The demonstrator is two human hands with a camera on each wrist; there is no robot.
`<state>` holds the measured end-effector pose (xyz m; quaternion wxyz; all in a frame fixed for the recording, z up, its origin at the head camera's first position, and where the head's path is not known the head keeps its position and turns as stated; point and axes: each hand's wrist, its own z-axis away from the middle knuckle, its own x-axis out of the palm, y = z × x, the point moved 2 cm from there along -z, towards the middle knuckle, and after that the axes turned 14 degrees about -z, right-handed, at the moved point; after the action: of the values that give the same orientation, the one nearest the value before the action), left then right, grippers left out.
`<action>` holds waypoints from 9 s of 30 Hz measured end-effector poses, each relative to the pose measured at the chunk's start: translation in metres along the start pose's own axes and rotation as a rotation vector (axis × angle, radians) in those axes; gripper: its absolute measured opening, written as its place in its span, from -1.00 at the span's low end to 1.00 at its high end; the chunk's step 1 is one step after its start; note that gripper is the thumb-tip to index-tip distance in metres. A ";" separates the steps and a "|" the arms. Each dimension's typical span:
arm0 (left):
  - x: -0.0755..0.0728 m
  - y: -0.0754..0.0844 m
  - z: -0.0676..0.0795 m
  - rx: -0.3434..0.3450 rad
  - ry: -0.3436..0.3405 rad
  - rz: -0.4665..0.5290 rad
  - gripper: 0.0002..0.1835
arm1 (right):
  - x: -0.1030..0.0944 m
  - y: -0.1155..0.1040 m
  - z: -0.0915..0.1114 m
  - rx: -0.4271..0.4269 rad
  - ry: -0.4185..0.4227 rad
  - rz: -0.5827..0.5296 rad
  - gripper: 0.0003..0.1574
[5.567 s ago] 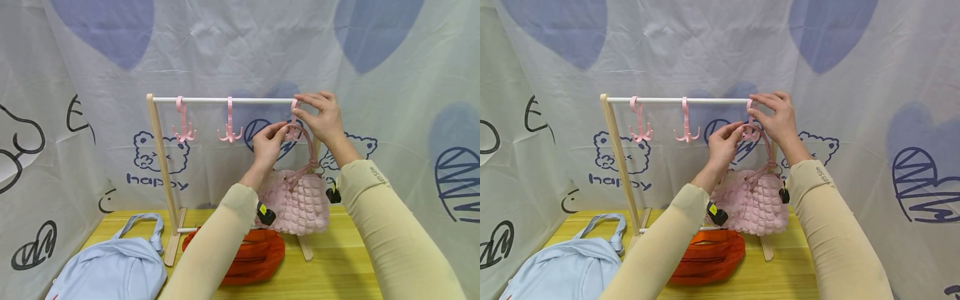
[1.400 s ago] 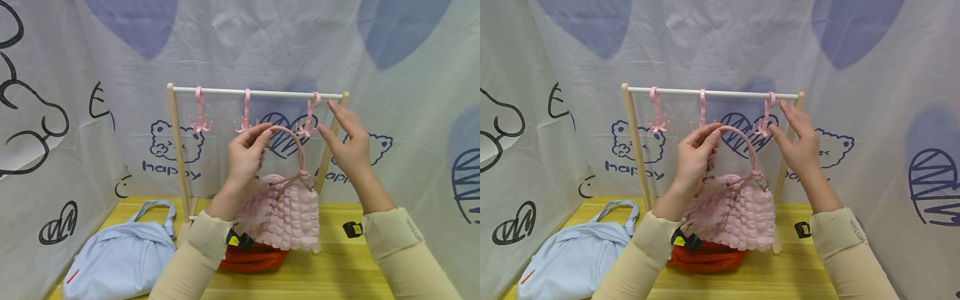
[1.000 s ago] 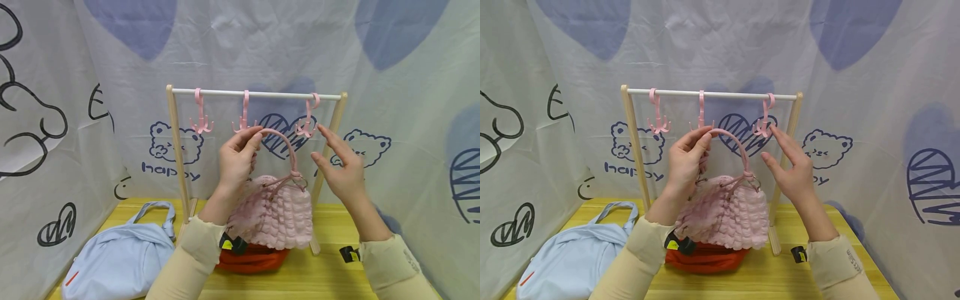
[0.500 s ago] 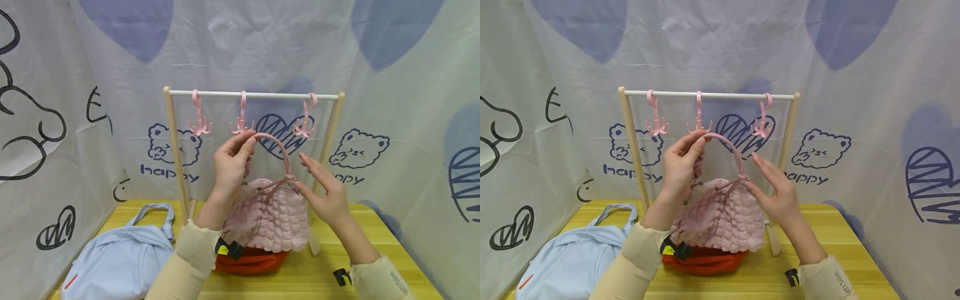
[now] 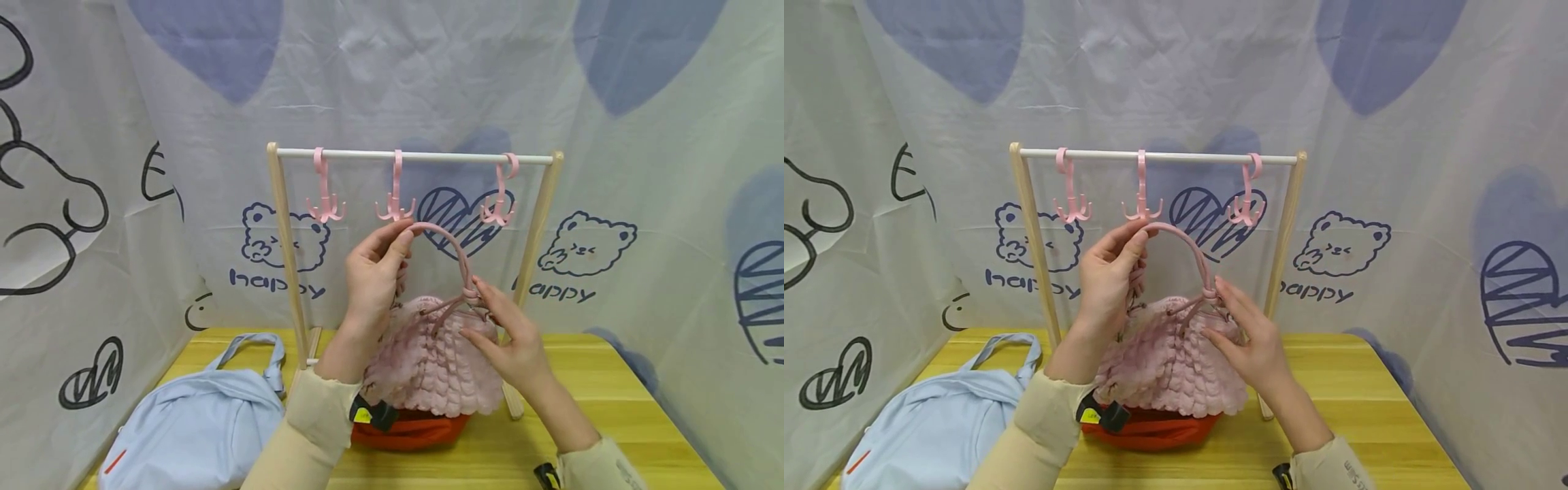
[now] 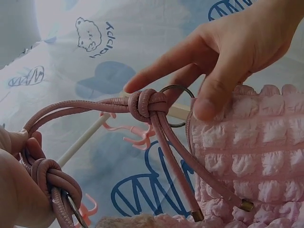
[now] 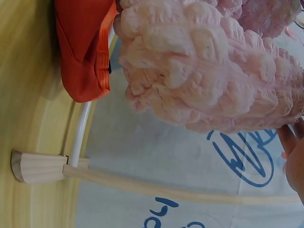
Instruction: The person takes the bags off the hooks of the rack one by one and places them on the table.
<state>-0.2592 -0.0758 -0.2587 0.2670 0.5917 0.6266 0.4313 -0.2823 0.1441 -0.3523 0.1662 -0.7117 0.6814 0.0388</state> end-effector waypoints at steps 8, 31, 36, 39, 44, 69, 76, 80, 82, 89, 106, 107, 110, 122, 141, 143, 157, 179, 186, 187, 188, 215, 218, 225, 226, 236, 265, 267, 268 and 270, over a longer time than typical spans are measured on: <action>-0.003 -0.004 0.000 -0.023 0.010 0.000 -0.72 | 0.006 0.003 0.003 -0.052 0.036 -0.058 -0.38; -0.018 -0.026 -0.007 -0.105 0.035 -0.049 -0.76 | 0.004 -0.004 0.004 0.134 0.086 -0.368 -0.45; -0.021 -0.031 -0.007 -0.119 0.019 -0.077 -0.78 | 0.001 -0.003 0.008 0.243 0.146 -0.363 -0.47; -0.023 -0.034 -0.006 -0.113 0.003 -0.093 -0.79 | -0.001 -0.005 0.010 0.298 0.188 -0.361 -0.49; -0.028 -0.039 -0.005 -0.088 -0.012 -0.146 -0.80 | -0.002 -0.007 0.011 0.349 0.260 -0.396 -0.50; -0.049 -0.061 0.008 0.200 -0.161 -0.507 -0.70 | -0.006 -0.016 0.000 0.277 0.460 -0.495 -0.48; -0.059 -0.064 0.020 0.427 -0.218 -0.579 -0.54 | -0.009 -0.019 -0.002 0.313 0.514 -0.469 -0.49; -0.068 -0.066 0.028 0.494 -0.231 -0.618 -0.43 | -0.010 -0.022 -0.002 0.320 0.530 -0.483 -0.47; -0.072 -0.068 0.033 0.520 -0.231 -0.640 -0.39 | -0.011 -0.022 -0.002 0.309 0.532 -0.494 -0.47; -0.085 -0.075 0.044 0.565 -0.250 -0.657 -0.31 | -0.014 -0.024 -0.004 0.247 0.564 -0.537 -0.49; -0.091 -0.090 0.052 0.769 -0.186 -0.491 -0.22 | -0.017 -0.021 -0.002 0.327 0.681 -0.583 -0.47; -0.091 -0.089 0.053 0.781 -0.181 -0.478 -0.25 | -0.017 -0.020 -0.002 0.336 0.686 -0.576 -0.47; -0.090 -0.089 0.053 0.791 -0.183 -0.448 -0.28 | -0.017 -0.019 0.000 0.357 0.690 -0.557 -0.48; -0.090 -0.086 0.053 0.714 -0.155 -0.434 -0.41 | -0.022 -0.013 0.010 0.499 0.661 -0.464 -0.48; -0.070 -0.079 0.066 0.360 -0.186 -0.376 -0.48 | -0.043 -0.010 0.021 0.594 0.617 -0.366 -0.48; -0.067 -0.079 0.067 0.339 -0.186 -0.385 -0.48 | -0.046 -0.011 0.023 0.621 0.608 -0.362 -0.47; -0.033 -0.087 0.077 0.258 -0.243 -0.340 -0.51 | -0.078 -0.012 0.041 0.724 0.662 -0.302 -0.46; 0.025 -0.103 0.089 0.095 -0.329 -0.319 -0.51 | -0.126 -0.014 0.070 0.796 0.725 -0.181 -0.46; 0.044 -0.112 0.092 0.075 -0.327 -0.312 -0.52 | -0.143 -0.011 0.080 0.862 0.711 -0.065 -0.47; 0.047 -0.113 0.093 0.073 -0.328 -0.308 -0.52 | -0.145 -0.010 0.082 0.866 0.703 -0.051 -0.47; 0.049 -0.115 0.094 0.070 -0.330 -0.304 -0.52 | -0.148 -0.009 0.083 0.871 0.690 -0.030 -0.47; 0.108 -0.160 0.119 -0.283 -0.343 -0.151 -0.53 | -0.220 0.002 0.106 0.938 0.245 0.232 -0.50; 0.114 -0.165 0.122 -0.303 -0.349 -0.146 -0.54 | -0.230 0.005 0.108 0.972 0.180 0.297 -0.48; 0.128 -0.177 0.128 -0.282 -0.369 -0.140 -0.53 | -0.246 0.020 0.116 1.071 0.018 0.412 -0.38; 0.130 -0.178 0.128 -0.285 -0.369 -0.149 -0.53 | -0.248 0.022 0.117 1.078 0.004 0.412 -0.37; 0.144 -0.193 0.123 -0.306 -0.369 -0.289 -0.56 | -0.258 0.040 0.128 1.116 -0.040 0.415 -0.35; 0.164 -0.252 0.112 -0.192 -0.448 -0.390 -0.54 | -0.253 0.095 0.174 1.226 -0.133 0.495 -0.35; 0.165 -0.254 0.113 -0.177 -0.434 -0.401 -0.54 | -0.251 0.097 0.176 1.223 -0.148 0.502 -0.35; 0.166 -0.255 0.113 -0.182 -0.426 -0.398 -0.54 | -0.250 0.098 0.177 1.231 -0.153 0.504 -0.35; 0.167 -0.256 0.113 -0.193 -0.415 -0.406 -0.54 | -0.248 0.099 0.179 1.233 -0.157 0.511 -0.35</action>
<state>-0.3207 0.1306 -0.5039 0.5250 0.5016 0.6203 0.2966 -0.3661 0.4321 -0.4696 0.5771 -0.2978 0.7118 -0.2678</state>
